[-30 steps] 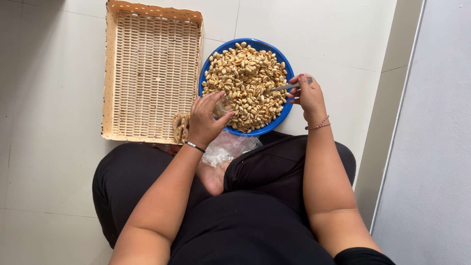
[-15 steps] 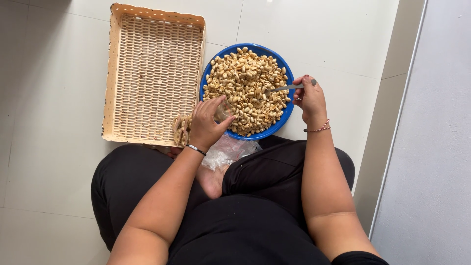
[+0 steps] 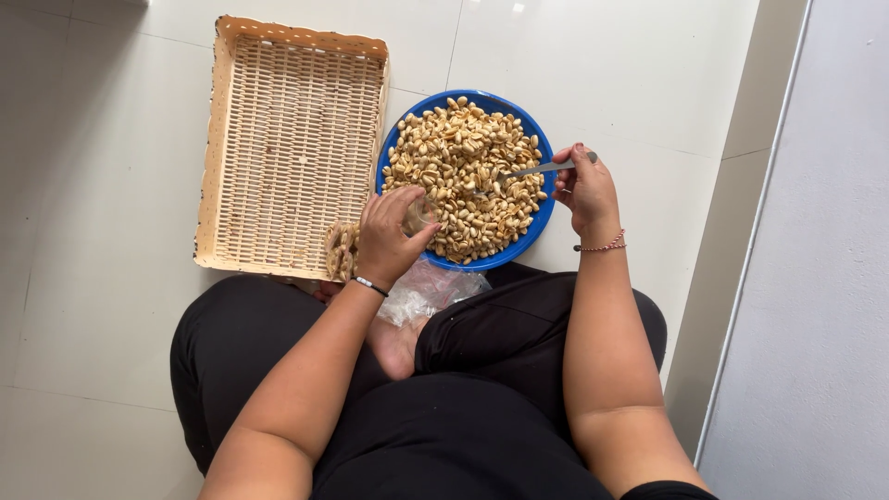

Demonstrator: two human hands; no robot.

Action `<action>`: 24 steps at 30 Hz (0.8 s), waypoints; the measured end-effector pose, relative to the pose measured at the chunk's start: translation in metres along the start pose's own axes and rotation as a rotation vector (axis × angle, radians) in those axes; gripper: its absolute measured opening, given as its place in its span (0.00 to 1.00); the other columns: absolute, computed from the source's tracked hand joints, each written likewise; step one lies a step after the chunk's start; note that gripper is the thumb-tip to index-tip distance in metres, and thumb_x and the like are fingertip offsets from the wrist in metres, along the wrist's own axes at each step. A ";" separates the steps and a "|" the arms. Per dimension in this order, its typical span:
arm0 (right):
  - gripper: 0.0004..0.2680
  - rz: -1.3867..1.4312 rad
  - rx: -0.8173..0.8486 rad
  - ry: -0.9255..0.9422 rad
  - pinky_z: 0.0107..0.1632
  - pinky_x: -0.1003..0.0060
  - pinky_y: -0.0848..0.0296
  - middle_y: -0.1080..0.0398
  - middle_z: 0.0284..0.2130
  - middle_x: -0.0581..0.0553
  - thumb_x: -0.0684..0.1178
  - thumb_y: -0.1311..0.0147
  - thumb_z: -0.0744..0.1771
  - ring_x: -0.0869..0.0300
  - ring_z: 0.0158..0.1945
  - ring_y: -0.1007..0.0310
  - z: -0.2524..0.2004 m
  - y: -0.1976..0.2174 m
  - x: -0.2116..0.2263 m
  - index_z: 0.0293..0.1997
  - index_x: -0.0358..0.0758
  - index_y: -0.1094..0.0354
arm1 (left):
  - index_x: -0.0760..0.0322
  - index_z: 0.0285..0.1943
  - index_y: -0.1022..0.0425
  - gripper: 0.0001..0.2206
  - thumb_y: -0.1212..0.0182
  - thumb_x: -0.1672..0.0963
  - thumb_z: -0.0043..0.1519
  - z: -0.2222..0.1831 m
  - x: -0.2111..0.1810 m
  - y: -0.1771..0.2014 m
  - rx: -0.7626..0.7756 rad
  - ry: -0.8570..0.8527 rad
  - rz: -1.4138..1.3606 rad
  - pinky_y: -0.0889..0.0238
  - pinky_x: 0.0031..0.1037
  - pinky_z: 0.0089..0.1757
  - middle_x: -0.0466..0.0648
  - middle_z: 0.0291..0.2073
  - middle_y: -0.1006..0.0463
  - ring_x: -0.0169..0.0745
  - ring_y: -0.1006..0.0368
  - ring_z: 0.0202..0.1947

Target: A person sitting on the floor manually peeling peanuts and sorting them into a basket.

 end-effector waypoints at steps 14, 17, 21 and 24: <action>0.16 0.094 0.080 0.043 0.39 0.68 0.26 0.42 0.21 0.54 0.58 0.63 0.74 0.67 0.26 0.34 -0.002 -0.002 0.014 0.37 0.45 0.28 | 0.50 0.64 0.27 0.29 0.26 0.48 0.51 0.015 0.012 -0.038 -0.013 -0.066 0.297 0.50 0.43 0.63 0.42 0.51 0.20 0.38 0.28 0.58; 0.16 0.093 0.093 0.056 0.39 0.68 0.25 0.41 0.21 0.53 0.58 0.63 0.74 0.67 0.26 0.33 -0.003 -0.004 0.015 0.37 0.45 0.28 | 0.51 0.63 0.27 0.28 0.27 0.49 0.52 0.018 0.008 -0.039 -0.003 -0.057 0.320 0.52 0.45 0.63 0.42 0.49 0.20 0.38 0.28 0.57; 0.16 0.061 0.138 0.063 0.38 0.68 0.26 0.42 0.22 0.52 0.59 0.61 0.74 0.65 0.27 0.33 0.003 -0.009 0.008 0.38 0.44 0.27 | 0.52 0.64 0.28 0.28 0.27 0.50 0.53 0.020 0.000 -0.043 0.035 -0.065 0.313 0.54 0.47 0.64 0.43 0.49 0.20 0.39 0.28 0.56; 0.16 0.055 0.160 0.062 0.38 0.68 0.25 0.42 0.22 0.52 0.58 0.60 0.74 0.65 0.26 0.33 0.001 -0.014 0.009 0.39 0.42 0.27 | 0.53 0.64 0.28 0.29 0.27 0.49 0.52 0.021 0.000 -0.050 0.040 -0.102 0.351 0.54 0.49 0.64 0.43 0.48 0.19 0.39 0.28 0.56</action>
Point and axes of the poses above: each hand's wrist, its own z-axis towards the middle knuckle, its own y-axis out of the back of the hand, x = y × z, the point moved 5 cm from there along z, towards the middle knuckle
